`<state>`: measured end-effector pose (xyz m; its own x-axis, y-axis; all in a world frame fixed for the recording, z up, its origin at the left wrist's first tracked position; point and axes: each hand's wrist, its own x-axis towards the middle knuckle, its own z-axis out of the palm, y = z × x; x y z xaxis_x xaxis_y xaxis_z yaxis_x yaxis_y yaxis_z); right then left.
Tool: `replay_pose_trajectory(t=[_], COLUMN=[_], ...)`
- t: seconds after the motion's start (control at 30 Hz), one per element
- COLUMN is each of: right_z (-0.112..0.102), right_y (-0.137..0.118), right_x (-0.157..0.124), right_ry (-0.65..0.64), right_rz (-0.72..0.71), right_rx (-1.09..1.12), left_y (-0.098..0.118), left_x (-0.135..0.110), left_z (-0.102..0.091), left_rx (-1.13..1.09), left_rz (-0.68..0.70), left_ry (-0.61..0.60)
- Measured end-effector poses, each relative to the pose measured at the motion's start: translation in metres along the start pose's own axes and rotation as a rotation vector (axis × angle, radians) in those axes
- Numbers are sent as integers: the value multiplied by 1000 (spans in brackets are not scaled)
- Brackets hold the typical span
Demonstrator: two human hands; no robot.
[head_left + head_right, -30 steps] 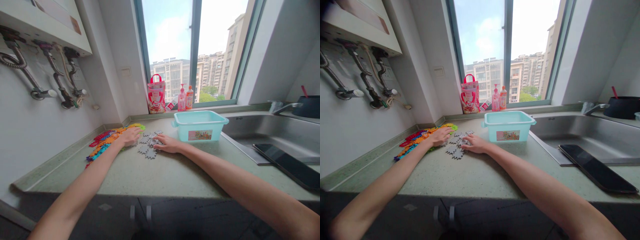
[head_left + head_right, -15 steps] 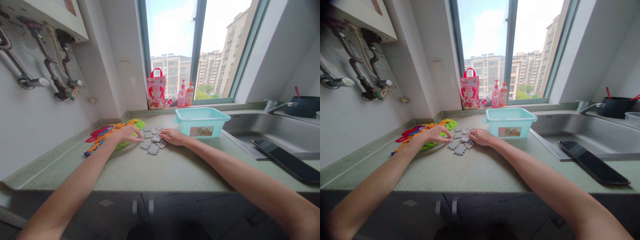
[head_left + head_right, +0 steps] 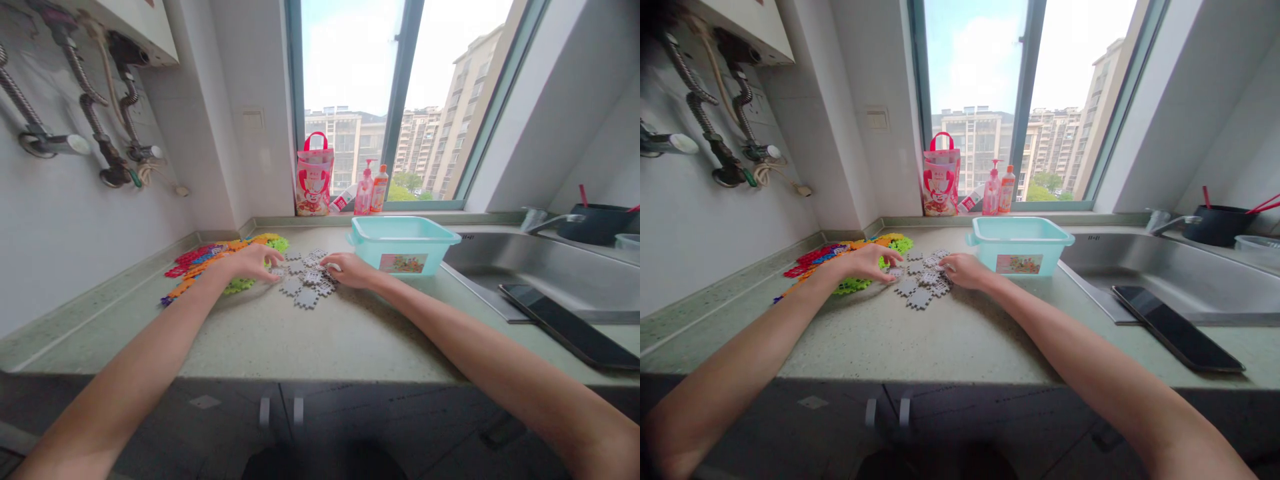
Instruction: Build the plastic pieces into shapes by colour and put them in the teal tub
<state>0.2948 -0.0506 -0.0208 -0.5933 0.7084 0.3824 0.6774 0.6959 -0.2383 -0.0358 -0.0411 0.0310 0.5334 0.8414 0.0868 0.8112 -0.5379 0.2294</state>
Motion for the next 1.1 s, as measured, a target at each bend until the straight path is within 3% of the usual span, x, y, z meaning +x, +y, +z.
replay_pose_trajectory(t=[0.1,0.27,0.4,0.53,0.63,0.7,0.8,0.87,0.93,1.1], right_z=[-1,0,0,0,3,7,14,17,17,11], right_y=[-7,-21,-25,-21,-19,-21,-31,-39,-45,-49], right_x=[-2,-2,-1,-2,1,4,10,12,12,8], right_ry=[33,36,-12,69,176,224,196,139,101,63], right_rz=[-94,-206,-176,-93,-24,21,46,26,9,21], right_rx=[48,113,113,124,123,101,52,13,-18,-24], left_y=[12,39,47,40,29,21,14,13,15,26], left_x=[-2,-2,-1,-2,0,5,15,23,30,37], left_z=[-4,4,11,9,7,9,17,26,33,44], left_rx=[-54,-111,-133,-134,-140,-146,-110,-76,-61,-99], left_rz=[53,121,117,71,60,58,27,-10,-26,13], left_ry=[-10,-156,-230,-242,-182,-63,194,300,307,178])
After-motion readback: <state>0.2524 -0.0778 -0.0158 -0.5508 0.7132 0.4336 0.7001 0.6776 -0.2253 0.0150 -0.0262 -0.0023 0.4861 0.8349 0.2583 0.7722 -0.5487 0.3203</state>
